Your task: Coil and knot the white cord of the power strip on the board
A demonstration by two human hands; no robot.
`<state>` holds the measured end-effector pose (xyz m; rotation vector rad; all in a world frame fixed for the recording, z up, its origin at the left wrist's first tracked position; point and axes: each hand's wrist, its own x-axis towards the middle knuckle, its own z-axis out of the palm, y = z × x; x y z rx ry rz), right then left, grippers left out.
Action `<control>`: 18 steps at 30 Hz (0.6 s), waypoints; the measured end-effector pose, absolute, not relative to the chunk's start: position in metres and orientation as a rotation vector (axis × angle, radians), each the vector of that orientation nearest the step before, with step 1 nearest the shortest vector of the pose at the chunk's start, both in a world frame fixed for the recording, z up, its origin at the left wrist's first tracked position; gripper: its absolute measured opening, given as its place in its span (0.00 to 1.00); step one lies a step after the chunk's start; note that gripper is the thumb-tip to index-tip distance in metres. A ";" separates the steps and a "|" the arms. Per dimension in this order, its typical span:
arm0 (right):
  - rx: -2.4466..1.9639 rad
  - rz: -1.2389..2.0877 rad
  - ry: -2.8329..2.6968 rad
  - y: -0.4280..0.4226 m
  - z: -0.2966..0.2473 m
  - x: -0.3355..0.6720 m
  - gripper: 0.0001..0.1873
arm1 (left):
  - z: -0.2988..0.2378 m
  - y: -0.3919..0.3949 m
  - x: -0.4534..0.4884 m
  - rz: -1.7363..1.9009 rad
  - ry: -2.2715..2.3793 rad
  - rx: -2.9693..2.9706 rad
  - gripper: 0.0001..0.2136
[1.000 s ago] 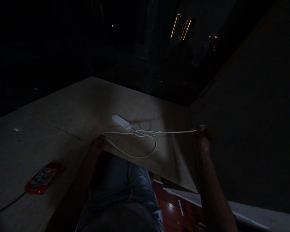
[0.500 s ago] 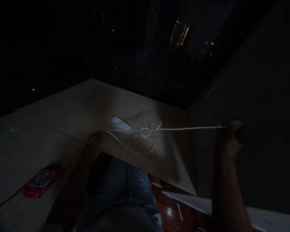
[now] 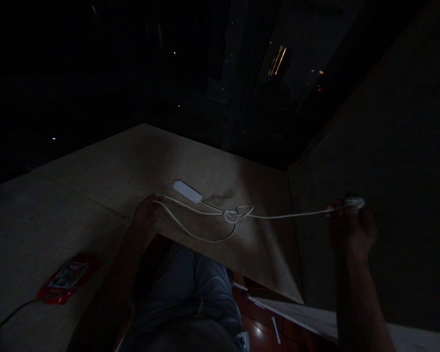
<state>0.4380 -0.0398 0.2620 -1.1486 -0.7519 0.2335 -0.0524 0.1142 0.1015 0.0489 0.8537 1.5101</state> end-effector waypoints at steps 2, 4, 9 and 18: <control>-1.201 0.308 -0.803 -0.048 0.259 0.422 0.21 | 0.110 0.108 -0.046 1.530 0.798 0.130 0.08; -1.280 0.370 -0.875 -0.054 0.254 0.411 0.23 | 0.119 0.099 -0.039 1.509 0.694 0.254 0.09; -1.502 0.443 -1.125 -0.062 0.232 0.401 0.25 | 0.136 0.080 -0.025 1.363 0.545 0.637 0.23; -1.645 0.653 -1.640 -0.076 0.219 0.379 0.27 | 0.148 0.082 -0.012 1.153 0.975 1.450 0.30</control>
